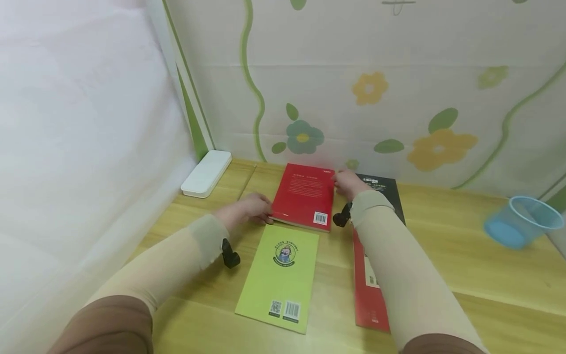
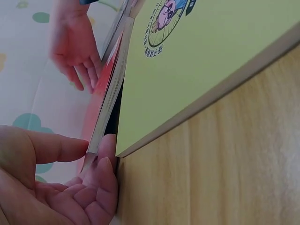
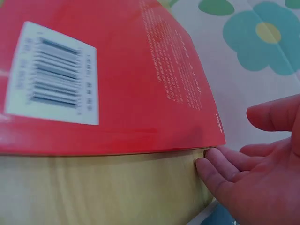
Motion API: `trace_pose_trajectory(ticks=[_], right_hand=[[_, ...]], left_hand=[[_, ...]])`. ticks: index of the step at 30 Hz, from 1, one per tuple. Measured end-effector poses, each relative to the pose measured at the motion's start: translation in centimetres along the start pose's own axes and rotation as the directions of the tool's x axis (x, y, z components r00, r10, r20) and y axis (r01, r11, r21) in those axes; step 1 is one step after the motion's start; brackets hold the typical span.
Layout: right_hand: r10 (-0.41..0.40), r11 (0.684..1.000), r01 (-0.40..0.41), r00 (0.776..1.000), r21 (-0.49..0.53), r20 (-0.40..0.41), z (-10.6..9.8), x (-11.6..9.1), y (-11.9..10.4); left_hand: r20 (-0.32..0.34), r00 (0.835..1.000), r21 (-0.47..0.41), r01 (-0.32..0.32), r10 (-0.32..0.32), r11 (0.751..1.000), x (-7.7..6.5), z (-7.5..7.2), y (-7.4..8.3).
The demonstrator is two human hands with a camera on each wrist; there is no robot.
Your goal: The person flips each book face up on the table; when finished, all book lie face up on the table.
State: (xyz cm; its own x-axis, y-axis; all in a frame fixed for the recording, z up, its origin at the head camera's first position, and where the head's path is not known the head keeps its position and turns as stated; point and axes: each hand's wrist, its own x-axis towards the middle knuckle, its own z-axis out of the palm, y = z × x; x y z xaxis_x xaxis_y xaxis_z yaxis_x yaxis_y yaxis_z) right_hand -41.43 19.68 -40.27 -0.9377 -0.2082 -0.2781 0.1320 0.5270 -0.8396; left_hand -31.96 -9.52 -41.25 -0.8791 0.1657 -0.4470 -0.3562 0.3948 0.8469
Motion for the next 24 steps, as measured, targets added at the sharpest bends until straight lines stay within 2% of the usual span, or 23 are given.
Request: trace_pose_trajectory(ticks=[1, 4, 7, 10, 12, 21, 24], right_hand=[[-0.011, 1.000, 0.011, 1.000, -0.025, 0.003, -0.2, 0.0, 0.0], [0.001, 1.000, -0.001, 1.000, 0.020, 0.013, -0.7, 0.1, 0.2], [0.042, 0.989, -0.045, 0.999, 0.143, 0.022, -1.0, 0.1, 0.2], [0.057, 0.965, -0.063, 0.998, 0.254, 0.031, -1.2, 0.3, 0.4], [0.065, 0.938, -0.076, 0.997, 0.339, 0.044, -1.3, 0.2, 0.4], [0.057, 0.874, -0.067, 0.998, 0.481, 0.034, -1.1, -0.3, 0.4], [0.070, 0.840, -0.074, 0.997, 0.538, 0.027, -1.1, -0.2, 0.2]], left_hand=[[-0.001, 1.000, 0.003, -0.006, 0.006, 1.000, 0.0, 0.1, 0.0], [-0.006, 1.000, 0.019, -0.020, 0.020, 1.000, -0.2, 0.5, 0.1], [-0.001, 1.000, 0.030, -0.028, 0.028, 0.999, -0.3, 0.7, 0.1], [0.004, 0.999, 0.035, -0.034, 0.034, 0.999, -0.5, 0.9, 0.1], [0.008, 0.999, 0.033, -0.040, 0.040, 0.999, -0.5, 0.9, 0.1], [0.018, 0.999, 0.027, -0.033, 0.032, 0.999, -0.9, 0.9, 0.2], [0.017, 0.999, 0.026, -0.038, 0.038, 0.999, -0.8, 0.8, 0.0]])
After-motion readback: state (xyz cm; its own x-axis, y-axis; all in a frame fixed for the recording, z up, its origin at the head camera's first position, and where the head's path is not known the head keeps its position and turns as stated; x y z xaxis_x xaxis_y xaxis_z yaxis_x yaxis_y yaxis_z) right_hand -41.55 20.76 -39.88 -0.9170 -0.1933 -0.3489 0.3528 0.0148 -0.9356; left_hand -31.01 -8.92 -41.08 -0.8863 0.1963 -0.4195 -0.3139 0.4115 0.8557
